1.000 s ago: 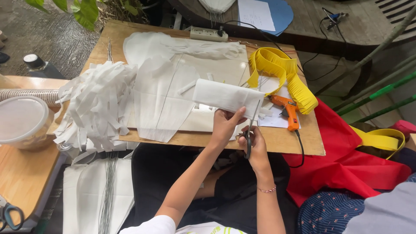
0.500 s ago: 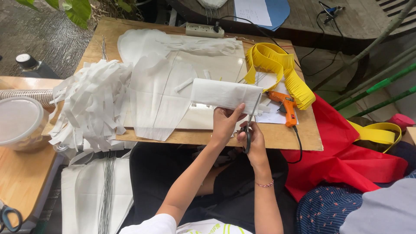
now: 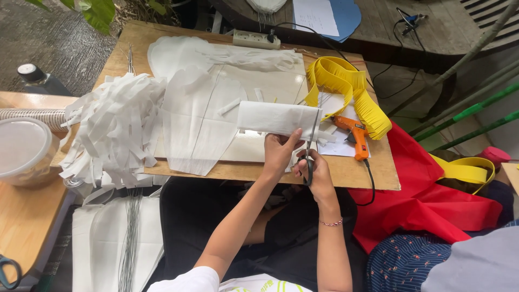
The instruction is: Cutting a piece of white fabric into thin strips using scissors on a workbench.
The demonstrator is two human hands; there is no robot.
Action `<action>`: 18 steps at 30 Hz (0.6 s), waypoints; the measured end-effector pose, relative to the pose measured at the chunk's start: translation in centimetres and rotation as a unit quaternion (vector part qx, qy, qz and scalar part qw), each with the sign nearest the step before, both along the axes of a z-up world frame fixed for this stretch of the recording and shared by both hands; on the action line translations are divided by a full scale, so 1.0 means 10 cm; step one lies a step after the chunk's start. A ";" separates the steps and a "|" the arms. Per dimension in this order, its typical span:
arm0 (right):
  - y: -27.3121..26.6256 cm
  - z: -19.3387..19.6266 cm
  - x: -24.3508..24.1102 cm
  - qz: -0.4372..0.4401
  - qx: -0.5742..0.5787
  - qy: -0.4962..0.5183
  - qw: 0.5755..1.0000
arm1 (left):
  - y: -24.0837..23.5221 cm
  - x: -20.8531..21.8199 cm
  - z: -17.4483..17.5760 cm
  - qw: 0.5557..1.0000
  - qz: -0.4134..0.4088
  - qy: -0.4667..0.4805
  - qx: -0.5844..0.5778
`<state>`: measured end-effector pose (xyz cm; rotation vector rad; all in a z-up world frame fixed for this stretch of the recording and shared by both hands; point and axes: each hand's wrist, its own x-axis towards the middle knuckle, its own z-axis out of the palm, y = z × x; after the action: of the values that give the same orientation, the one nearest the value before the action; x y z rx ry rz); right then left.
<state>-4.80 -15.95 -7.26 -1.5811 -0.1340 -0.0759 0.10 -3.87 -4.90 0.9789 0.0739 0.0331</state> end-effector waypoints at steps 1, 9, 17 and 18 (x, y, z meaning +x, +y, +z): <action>-0.01 -0.07 0.04 0.000 0.000 -0.001 1.000 | 0.00 0.01 0.00 1.000 0.000 -0.001 0.000; 0.04 0.01 0.02 0.006 0.014 0.014 1.000 | -0.05 0.20 -0.35 1.000 0.010 0.003 0.005; -0.12 -0.23 0.17 -0.014 0.010 0.010 1.000 | -0.04 0.06 -0.07 1.000 0.001 0.022 0.013; -0.14 -0.26 0.17 -0.017 0.017 0.015 1.000 | -0.05 0.06 -0.08 1.000 -0.001 0.023 0.009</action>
<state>-3.10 -17.31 -9.82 -1.5493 -0.0826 -0.0809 0.74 -4.32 -5.67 0.9982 0.1157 0.0085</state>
